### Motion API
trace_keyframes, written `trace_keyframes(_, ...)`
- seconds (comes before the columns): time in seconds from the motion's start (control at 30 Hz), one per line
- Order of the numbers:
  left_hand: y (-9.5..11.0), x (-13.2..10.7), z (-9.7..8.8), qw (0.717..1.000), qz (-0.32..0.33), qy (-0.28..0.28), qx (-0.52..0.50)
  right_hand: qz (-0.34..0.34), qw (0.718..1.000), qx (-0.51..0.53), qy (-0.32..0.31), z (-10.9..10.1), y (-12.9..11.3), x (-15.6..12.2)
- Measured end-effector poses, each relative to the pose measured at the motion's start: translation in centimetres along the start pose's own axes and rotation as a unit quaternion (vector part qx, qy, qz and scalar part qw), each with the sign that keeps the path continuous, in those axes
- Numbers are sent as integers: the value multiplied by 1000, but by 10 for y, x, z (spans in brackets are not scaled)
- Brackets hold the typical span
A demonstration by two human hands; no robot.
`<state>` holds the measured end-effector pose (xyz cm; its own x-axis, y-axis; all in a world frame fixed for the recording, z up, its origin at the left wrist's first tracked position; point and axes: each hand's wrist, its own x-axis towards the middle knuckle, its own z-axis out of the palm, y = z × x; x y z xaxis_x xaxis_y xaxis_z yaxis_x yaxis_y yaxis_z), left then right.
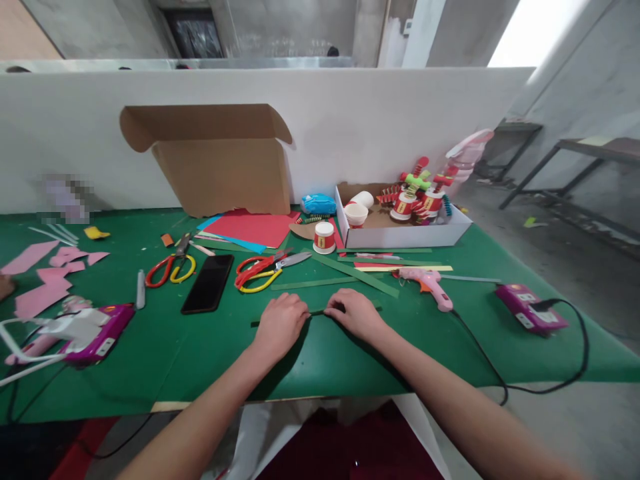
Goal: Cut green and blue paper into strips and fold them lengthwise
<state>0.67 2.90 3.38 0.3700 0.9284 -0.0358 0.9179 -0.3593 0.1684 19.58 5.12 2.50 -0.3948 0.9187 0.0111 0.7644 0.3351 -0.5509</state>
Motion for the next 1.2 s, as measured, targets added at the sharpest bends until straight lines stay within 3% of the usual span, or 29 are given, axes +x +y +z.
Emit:
trace_keyframes(0.2, 2, -1, -6, 1000, -3, 30, -1, 6, 1000, -19, -7, 1, 1, 0)
trace_keyframes(0.27, 9, -9, -10, 996, 28, 68, -49, -14, 999, -15, 33, -3, 2, 0)
trace_keyframes(0.33, 25, -20, -12, 974, 87, 103, -183, -41, 992, -1, 123, -15, -1, 5)
trace_keyframes(0.37, 37, -27, -12, 948, 110, 97, -284, -54, 981, 8, 185, -25, -4, 9)
trace_keyframes(0.43, 66, -40, -6, 863, 74, 45, -498, -93, 952, 8, 292, -48, -18, 21)
trace_keyframes(0.47, 83, -46, -2, 795, 20, -4, -606, -112, 936, 1, 334, -61, -27, 29)
trace_keyframes(0.57, 128, -54, 10, 533, -147, -162, -817, -147, 893, -43, 422, -90, -57, 52)
trace_keyframes(0.6, 139, -54, 12, 469, -164, -198, -845, -156, 883, -65, 438, -95, -66, 58)
trace_keyframes(0.63, 147, -53, 12, 428, -165, -219, -861, -169, 877, -90, 441, -99, -74, 64)
trace_keyframes(0.7, 155, -49, 9, 386, -161, -222, -881, -199, 872, -139, 425, -101, -84, 73)
trace_keyframes(0.83, 157, -46, 0, 376, -143, -236, -885, -242, 868, -183, 394, -102, -92, 83)
trace_keyframes(0.93, 165, -48, 5, 330, -118, -277, -895, -253, 861, -176, 405, -104, -97, 87)
trace_keyframes(1.07, 181, -50, 21, 245, -141, -230, -931, -255, 866, -182, 390, -100, -103, 89)
trace_keyframes(1.2, 187, -48, 32, 229, -132, -203, -943, -240, 876, -189, 373, -94, -100, 91)
